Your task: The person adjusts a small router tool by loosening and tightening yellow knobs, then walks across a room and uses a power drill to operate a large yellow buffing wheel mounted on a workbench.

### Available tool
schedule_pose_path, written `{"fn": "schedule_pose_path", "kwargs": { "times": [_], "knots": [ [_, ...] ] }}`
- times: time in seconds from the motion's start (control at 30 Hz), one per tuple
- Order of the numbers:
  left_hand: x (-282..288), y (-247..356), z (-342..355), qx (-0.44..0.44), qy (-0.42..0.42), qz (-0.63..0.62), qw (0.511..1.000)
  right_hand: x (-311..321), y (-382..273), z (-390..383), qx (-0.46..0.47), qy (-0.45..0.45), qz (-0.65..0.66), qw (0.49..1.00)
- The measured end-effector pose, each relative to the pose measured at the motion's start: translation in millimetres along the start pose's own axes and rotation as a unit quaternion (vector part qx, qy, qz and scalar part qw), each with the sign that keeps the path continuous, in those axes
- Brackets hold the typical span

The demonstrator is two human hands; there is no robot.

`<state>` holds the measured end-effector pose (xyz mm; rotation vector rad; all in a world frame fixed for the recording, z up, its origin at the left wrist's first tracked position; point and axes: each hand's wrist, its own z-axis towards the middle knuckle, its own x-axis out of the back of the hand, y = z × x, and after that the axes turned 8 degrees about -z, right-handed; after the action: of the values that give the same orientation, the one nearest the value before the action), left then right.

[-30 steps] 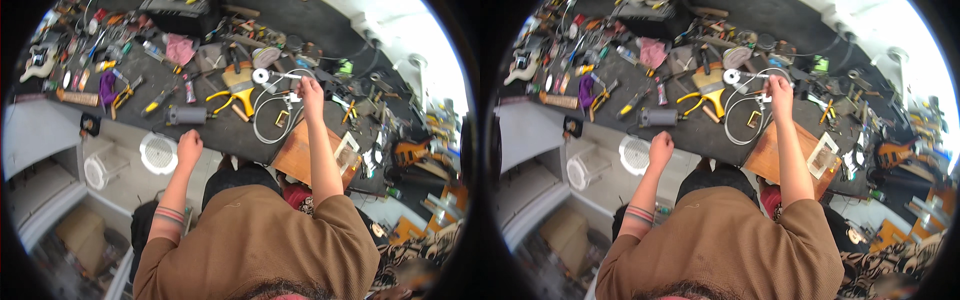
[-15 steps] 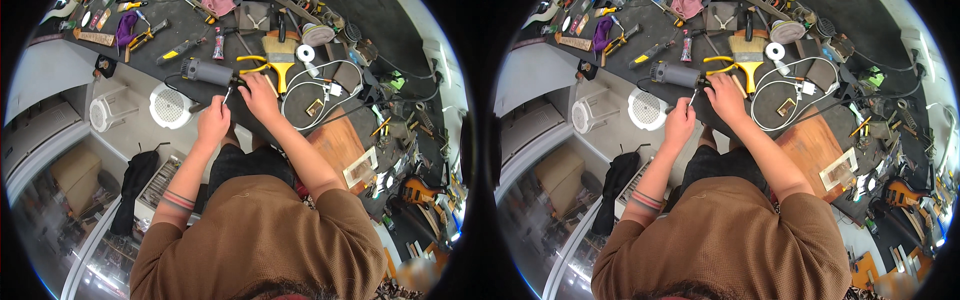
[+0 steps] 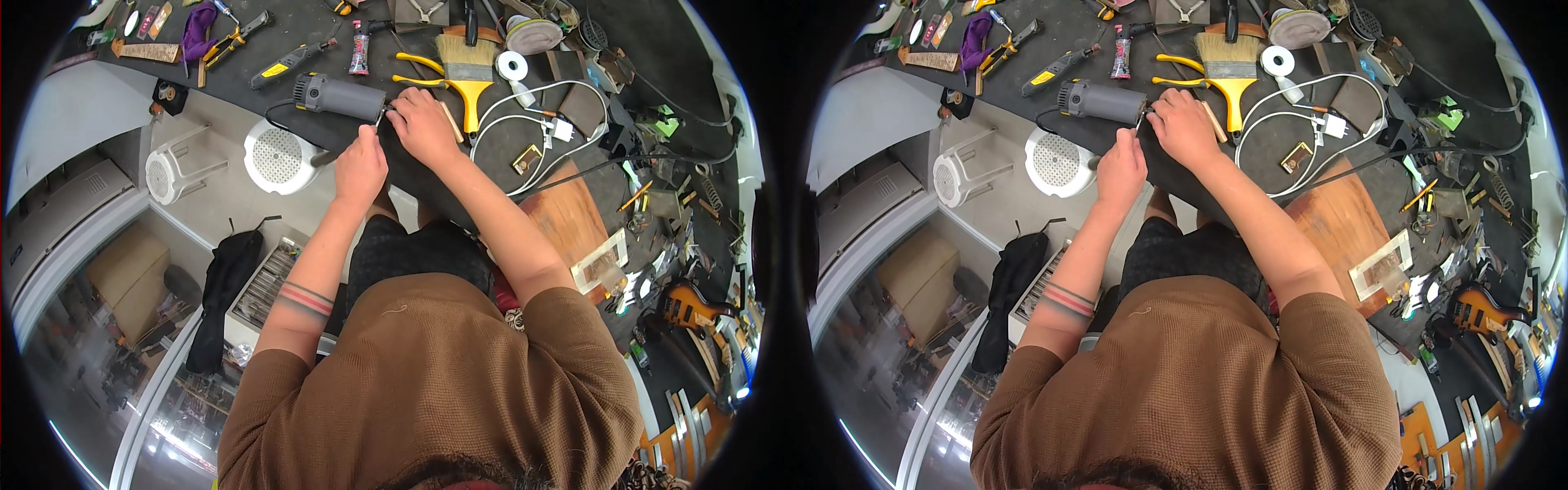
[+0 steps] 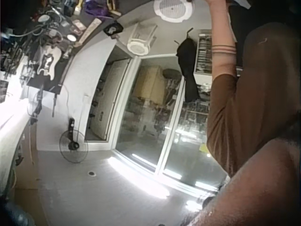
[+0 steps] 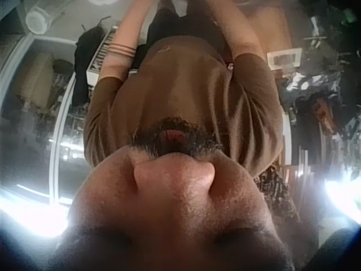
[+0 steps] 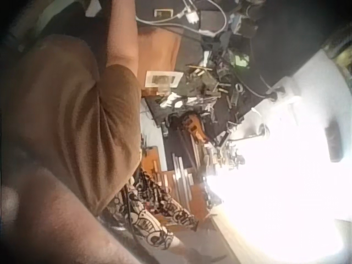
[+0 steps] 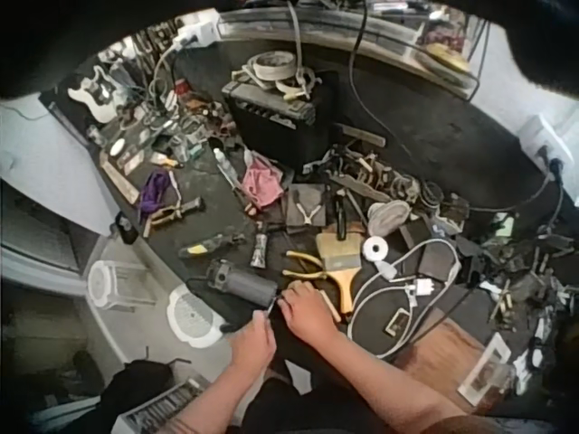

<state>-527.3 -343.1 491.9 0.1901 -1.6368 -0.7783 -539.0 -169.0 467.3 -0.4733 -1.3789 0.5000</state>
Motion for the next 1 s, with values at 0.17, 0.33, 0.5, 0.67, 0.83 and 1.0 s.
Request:
{"fn": "schedule_pose_path", "kwargs": {
  "times": [0.17, 0.33, 0.5, 0.67, 0.83, 1.0],
  "knots": [
    [-19.8, -15.0, -5.5, -0.001, 0.026, -0.024, 0.999, 4.1, 0.6, 2.8, 0.014, -0.016, 0.005, 1.000],
    [-31.1, -8.8, -2.5, 0.040, 0.057, -0.090, 0.994, 8.9, 4.6, 6.3, 0.035, -0.040, -0.021, 0.998],
    [-42.7, -13.0, 0.9, 0.006, 0.107, -0.095, 0.990, 11.2, 4.4, 11.0, 0.044, -0.056, -0.023, 0.997],
    [-49.4, -17.5, 0.6, -0.021, 0.168, -0.066, 0.983, 10.3, 9.7, 18.5, 0.077, -0.086, -0.005, 0.993],
    [-33.5, -13.1, 2.4, -0.019, 0.152, -0.067, 0.986, 17.1, 13.4, 26.5, 0.076, -0.162, -0.001, 0.984],
    [-15.9, -11.2, -6.9, -0.024, 0.134, -0.021, 0.990, 20.0, 12.2, 35.7, 0.084, -0.203, -0.031, 0.975]
  ]
}}
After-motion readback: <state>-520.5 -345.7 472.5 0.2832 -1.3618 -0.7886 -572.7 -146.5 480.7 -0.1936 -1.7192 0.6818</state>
